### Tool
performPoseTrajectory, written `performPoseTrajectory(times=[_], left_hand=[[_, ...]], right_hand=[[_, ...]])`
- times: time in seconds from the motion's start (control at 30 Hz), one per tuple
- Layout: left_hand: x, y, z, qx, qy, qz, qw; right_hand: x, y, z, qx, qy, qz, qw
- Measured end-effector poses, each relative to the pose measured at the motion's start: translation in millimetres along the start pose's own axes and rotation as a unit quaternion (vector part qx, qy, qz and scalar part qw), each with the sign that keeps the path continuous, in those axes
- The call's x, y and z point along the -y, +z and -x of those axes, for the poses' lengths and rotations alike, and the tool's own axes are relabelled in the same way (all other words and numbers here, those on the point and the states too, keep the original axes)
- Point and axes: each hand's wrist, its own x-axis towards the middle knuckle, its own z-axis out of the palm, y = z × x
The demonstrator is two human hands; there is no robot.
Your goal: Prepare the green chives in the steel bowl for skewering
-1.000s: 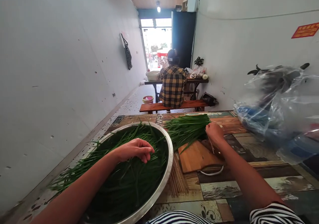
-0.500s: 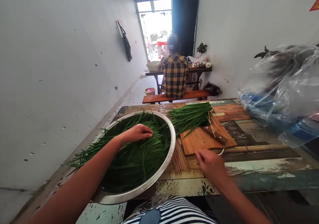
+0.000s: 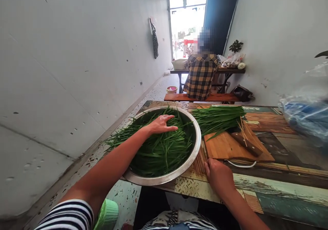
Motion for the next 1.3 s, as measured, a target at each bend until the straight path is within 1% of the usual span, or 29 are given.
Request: performPoseTrajectory(times=[0.13,0.2,0.23,0.27,0.3,0.37,0.43,0.5,0.57,0.6,0.67,0.7,0.77,0.8,0.9,0.97,1.07,1.13,1.23,1.3], left_hand=[[-11,9,12,0.109,-0.021,-0.105,0.988],[-16,10,16,0.146,-0.026,-0.136,0.98],[-18,10,18,0.153,-0.028,-0.144,0.977],[-19,9,20,0.155,-0.031,-0.148,0.976],[-19,9,21,0.152,-0.035,-0.152,0.976],[-18,8,23,0.138,-0.05,-0.16,0.976],[-15,10,23,0.133,-0.072,-0.163,0.975],[-12,13,23,0.14,-0.093,-0.16,0.973],[-11,15,24,0.144,-0.105,-0.157,0.971],[-12,15,24,0.144,-0.107,-0.157,0.971],[-14,13,26,0.144,-0.107,-0.159,0.971],[-16,11,27,0.149,-0.106,-0.159,0.97],[-22,6,29,0.154,-0.11,-0.162,0.969],[-26,4,30,0.146,-0.117,-0.164,0.969],[-45,0,34,0.081,-0.119,-0.16,0.976],[-63,3,42,0.044,-0.09,-0.137,0.986],[-95,16,65,0.055,-0.05,-0.12,0.99],[-113,27,84,0.087,-0.033,-0.163,0.982],[-126,41,107,0.143,-0.005,-0.235,0.961],[-130,46,117,0.149,0.01,-0.259,0.954]], right_hand=[[-1,-7,-1,0.027,0.011,-0.056,0.998],[-8,-6,-1,0.045,0.025,-0.136,0.989],[-12,-5,0,0.062,0.035,-0.195,0.978],[-18,-3,1,0.087,0.048,-0.262,0.96],[-24,-2,3,0.119,0.063,-0.332,0.933],[-36,0,11,0.178,0.109,-0.452,0.867],[-45,0,21,0.22,0.159,-0.53,0.803],[-50,-6,31,0.246,0.182,-0.583,0.753],[-51,-14,39,0.252,0.186,-0.627,0.713],[-49,-20,42,0.247,0.188,-0.642,0.701],[-43,-30,43,0.231,0.197,-0.662,0.686],[-39,-34,42,0.229,0.205,-0.666,0.68],[-32,-41,37,0.221,0.209,-0.666,0.681],[-29,-43,34,0.214,0.206,-0.669,0.681],[-26,-47,27,0.2,0.193,-0.68,0.679],[-27,-49,25,0.179,0.18,-0.693,0.675],[-27,-49,30,0.148,0.157,-0.703,0.678],[-26,-48,35,0.142,0.134,-0.689,0.698],[-20,-48,41,0.171,0.091,-0.655,0.73],[-11,-52,44,0.202,0.072,-0.63,0.746]])
